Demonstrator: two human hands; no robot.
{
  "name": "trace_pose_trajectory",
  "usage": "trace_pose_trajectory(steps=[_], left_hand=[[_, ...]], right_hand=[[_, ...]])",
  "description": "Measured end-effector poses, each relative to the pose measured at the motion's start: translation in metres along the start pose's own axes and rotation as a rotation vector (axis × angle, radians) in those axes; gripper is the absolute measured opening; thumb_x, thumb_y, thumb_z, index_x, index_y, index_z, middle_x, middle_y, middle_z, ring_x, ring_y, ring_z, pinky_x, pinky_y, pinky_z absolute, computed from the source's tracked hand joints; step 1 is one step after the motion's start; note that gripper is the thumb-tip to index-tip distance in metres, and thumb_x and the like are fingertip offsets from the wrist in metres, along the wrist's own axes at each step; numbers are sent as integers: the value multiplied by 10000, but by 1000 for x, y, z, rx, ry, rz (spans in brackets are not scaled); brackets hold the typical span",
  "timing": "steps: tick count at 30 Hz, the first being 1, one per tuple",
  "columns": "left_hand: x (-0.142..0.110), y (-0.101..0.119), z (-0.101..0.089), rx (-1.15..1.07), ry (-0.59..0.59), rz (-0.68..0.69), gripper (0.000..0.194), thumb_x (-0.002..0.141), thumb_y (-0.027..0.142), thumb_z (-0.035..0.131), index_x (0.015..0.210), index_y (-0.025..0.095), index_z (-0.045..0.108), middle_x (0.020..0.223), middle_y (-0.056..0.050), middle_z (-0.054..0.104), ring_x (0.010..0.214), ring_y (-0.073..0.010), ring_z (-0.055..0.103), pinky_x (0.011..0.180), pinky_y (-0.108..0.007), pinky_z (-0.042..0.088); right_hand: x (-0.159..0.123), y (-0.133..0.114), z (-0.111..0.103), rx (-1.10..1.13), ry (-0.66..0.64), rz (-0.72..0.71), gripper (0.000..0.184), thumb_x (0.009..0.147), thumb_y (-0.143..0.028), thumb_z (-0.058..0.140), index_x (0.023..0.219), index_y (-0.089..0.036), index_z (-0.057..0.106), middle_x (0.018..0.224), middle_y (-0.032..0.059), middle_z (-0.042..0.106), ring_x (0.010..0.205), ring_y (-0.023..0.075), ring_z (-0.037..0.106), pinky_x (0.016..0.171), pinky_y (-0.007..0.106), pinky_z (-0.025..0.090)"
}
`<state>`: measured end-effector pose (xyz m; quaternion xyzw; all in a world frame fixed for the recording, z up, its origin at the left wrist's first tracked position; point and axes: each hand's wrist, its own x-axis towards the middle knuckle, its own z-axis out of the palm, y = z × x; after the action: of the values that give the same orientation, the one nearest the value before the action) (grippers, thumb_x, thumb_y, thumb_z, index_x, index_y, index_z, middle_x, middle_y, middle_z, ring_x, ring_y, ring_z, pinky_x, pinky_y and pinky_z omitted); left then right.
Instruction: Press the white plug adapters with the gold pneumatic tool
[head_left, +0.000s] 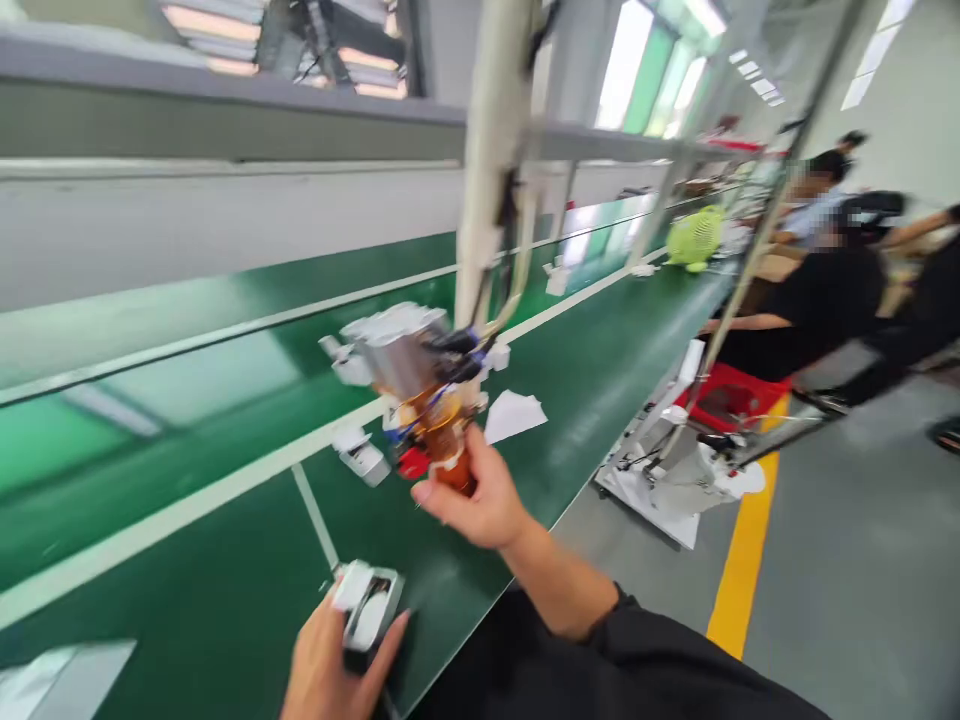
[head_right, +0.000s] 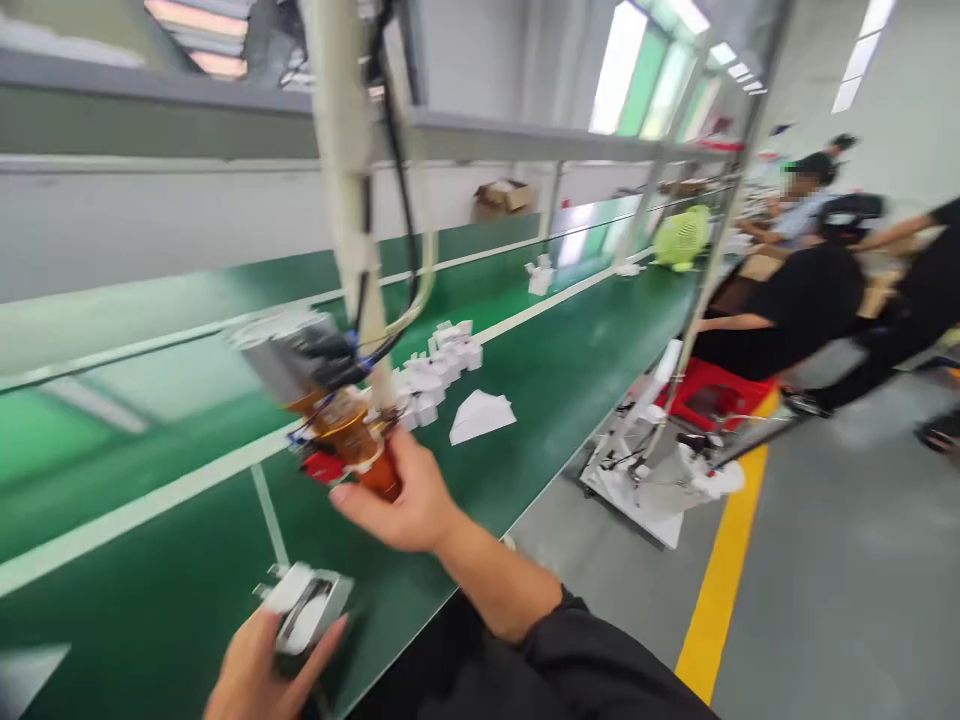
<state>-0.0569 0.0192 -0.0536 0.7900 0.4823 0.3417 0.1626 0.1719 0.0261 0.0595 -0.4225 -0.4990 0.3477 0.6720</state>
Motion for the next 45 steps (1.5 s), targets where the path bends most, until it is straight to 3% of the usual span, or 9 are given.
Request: trace_pose_trajectory(steps=[3,7,11,15,21,27,32,37,45], left_hand=[[-5,21,1,11,-94,-86,378,855,567,582,948,210,665,951,-98,743,948,-305,712,842,-447,596],[-7,37,0,9,-197,-214,303,895,454,597,1032,190,652,895,-64,750,774,-223,705,707,-316,555],[-8,54,-8,-71,-215,-153,271,858,370,659,1051,181,668,807,-37,714,679,-176,653,631,-256,503],[1,63,-18,-193,-207,-81,294,838,311,665,1099,176,673,924,-55,724,773,-176,665,695,-258,518],[17,68,-32,-205,-284,-56,246,822,291,661,1036,175,700,795,-21,704,712,-173,641,667,-258,497],[23,75,-36,-191,-332,-36,251,797,303,682,1012,175,706,789,-20,696,666,-159,623,634,-249,493],[23,77,-35,-189,-344,-50,258,795,310,679,1020,185,703,795,-19,702,671,-162,633,648,-255,508],[22,76,-34,-204,-347,-76,263,804,322,679,1019,173,705,810,-36,714,683,-169,644,638,-256,507],[12,70,-15,-248,-287,-134,256,798,309,681,1007,163,695,810,-46,742,660,-179,649,605,-268,508]], right_hand=[[-11,-4,3,80,-16,36,375,804,-442,721,1036,-251,496,711,-56,545,480,67,406,428,213,375],[-13,-8,14,109,-55,-76,380,833,-419,724,1062,-271,459,640,-94,493,432,68,422,413,221,384],[-16,-16,34,60,-67,-118,438,805,-443,759,1069,-279,450,651,-88,508,435,75,453,416,243,405],[-17,-21,47,34,-39,-92,501,760,-501,785,1036,-280,430,724,-65,545,454,69,464,417,243,411],[-17,-23,51,24,-32,-86,475,752,-407,800,1036,-274,442,773,-62,594,454,55,459,452,245,445],[-19,-17,45,-2,-14,-89,319,811,-271,697,1047,-252,484,860,-14,660,524,71,516,517,256,484],[-20,-14,43,21,-32,-87,322,807,-276,701,1029,-260,469,828,-29,649,490,65,481,517,265,490],[-20,-14,44,-10,-21,-102,300,834,-295,687,1039,-258,472,761,-40,606,591,107,556,578,288,513],[-18,-19,49,24,-40,-127,432,774,-396,784,1027,-273,456,771,-55,601,443,60,472,449,250,445]])
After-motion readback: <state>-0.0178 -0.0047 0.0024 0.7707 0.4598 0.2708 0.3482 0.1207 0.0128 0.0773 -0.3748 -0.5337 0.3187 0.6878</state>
